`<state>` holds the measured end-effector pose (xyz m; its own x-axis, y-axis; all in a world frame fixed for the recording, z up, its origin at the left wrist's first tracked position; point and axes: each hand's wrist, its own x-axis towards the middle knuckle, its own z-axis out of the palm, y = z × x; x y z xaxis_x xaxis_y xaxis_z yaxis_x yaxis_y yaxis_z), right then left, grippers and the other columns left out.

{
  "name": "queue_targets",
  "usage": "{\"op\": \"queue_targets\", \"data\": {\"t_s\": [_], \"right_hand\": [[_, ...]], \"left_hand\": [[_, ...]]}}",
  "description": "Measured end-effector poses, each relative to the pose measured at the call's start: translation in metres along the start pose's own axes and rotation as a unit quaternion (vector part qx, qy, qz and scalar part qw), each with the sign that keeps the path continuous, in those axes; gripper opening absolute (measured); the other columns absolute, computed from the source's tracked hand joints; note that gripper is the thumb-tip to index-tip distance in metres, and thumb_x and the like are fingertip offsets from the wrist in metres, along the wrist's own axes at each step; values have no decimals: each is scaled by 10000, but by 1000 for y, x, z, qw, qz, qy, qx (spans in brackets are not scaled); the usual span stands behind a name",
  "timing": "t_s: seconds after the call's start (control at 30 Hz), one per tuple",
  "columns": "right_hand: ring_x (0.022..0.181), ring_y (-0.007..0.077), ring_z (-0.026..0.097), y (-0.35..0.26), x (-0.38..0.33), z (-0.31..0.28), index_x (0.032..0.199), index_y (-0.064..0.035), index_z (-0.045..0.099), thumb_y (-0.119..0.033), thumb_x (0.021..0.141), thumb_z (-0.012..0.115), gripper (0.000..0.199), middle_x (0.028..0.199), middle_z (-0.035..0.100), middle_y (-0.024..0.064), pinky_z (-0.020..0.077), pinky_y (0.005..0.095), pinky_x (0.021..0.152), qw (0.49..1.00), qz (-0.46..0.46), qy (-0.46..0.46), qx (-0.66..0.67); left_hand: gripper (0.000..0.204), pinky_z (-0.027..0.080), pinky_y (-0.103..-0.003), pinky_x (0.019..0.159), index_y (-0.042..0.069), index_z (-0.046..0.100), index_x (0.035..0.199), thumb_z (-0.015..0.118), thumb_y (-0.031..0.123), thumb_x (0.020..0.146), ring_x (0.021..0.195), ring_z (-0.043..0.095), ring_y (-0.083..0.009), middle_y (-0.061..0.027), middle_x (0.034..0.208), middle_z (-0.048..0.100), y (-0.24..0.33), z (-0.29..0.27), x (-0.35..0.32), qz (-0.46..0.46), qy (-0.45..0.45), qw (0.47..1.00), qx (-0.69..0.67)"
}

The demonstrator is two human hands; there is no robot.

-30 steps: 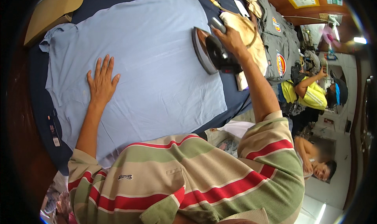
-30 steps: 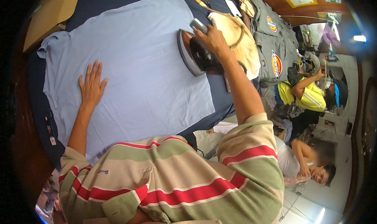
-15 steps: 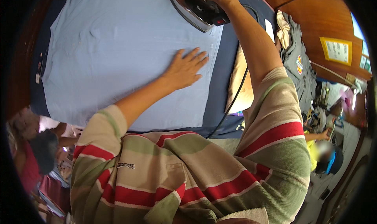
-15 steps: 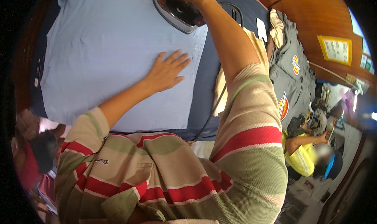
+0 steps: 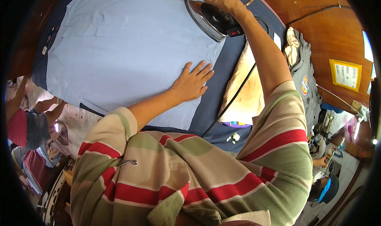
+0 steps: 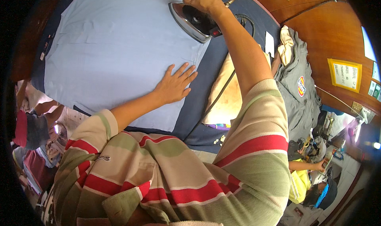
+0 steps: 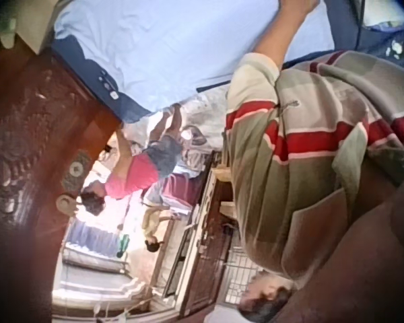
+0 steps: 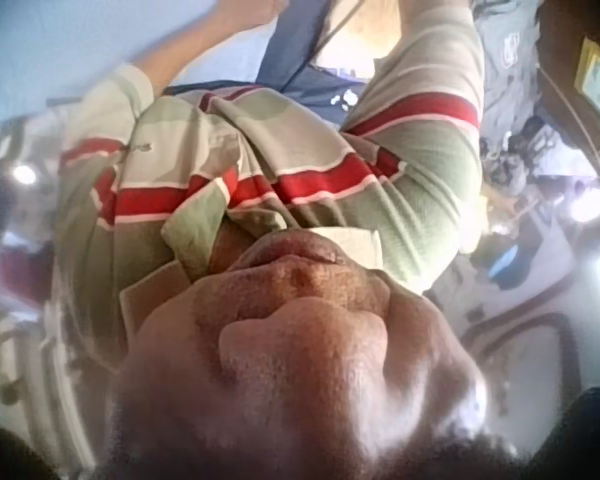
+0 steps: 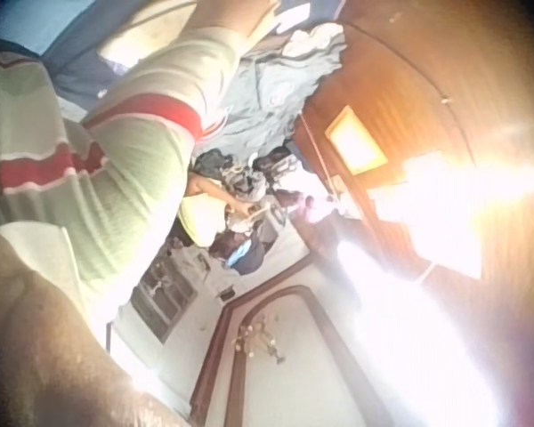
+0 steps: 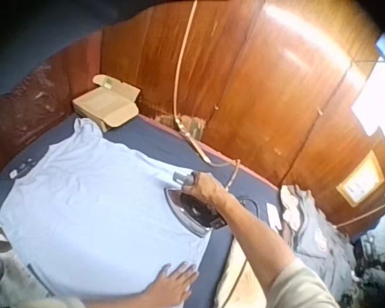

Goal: The person irons a blue button-down shirt on a padded table, using a hand-held iron to press the sleeves and the main body panels of the garment.

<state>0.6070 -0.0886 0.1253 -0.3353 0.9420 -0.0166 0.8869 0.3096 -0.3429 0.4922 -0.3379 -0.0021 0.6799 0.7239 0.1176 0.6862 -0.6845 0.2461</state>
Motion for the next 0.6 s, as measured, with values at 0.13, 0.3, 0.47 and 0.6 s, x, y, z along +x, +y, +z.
{"op": "queue_targets", "data": {"t_s": [0.13,0.3,0.47,0.6], "right_hand": [[860,383,631,3,5,-4,929,3,640,-356,736,632,408,873,636,261,496,436,729,1000,20,-20,2],[840,366,635,4,0,-3,893,2,648,-335,743,620,370,875,648,232,502,418,723,999,-31,-32,-14],[892,369,626,10,-12,1,1015,12,612,-441,743,637,529,933,649,226,488,402,795,997,-39,43,-44],[905,403,614,2,-46,-16,1016,55,590,-451,740,629,578,915,627,282,474,425,799,998,29,43,-30]], "left_hand": [[558,247,-538,1015,132,378,1377,454,378,883,1364,220,-246,-77,1468,287,7,-1,-9,10,-11,1000,-2],[554,242,-542,1019,131,376,1379,450,369,884,1361,229,-250,-81,1466,290,7,0,-10,20,-12,1000,-19],[463,237,-534,1030,155,441,1328,468,279,883,1348,254,-206,-54,1441,328,3,-4,-10,43,0,995,-94],[301,331,-483,948,130,588,1117,515,138,826,1205,446,-196,-49,1244,522,-22,-12,-8,14,130,957,-261]]}}
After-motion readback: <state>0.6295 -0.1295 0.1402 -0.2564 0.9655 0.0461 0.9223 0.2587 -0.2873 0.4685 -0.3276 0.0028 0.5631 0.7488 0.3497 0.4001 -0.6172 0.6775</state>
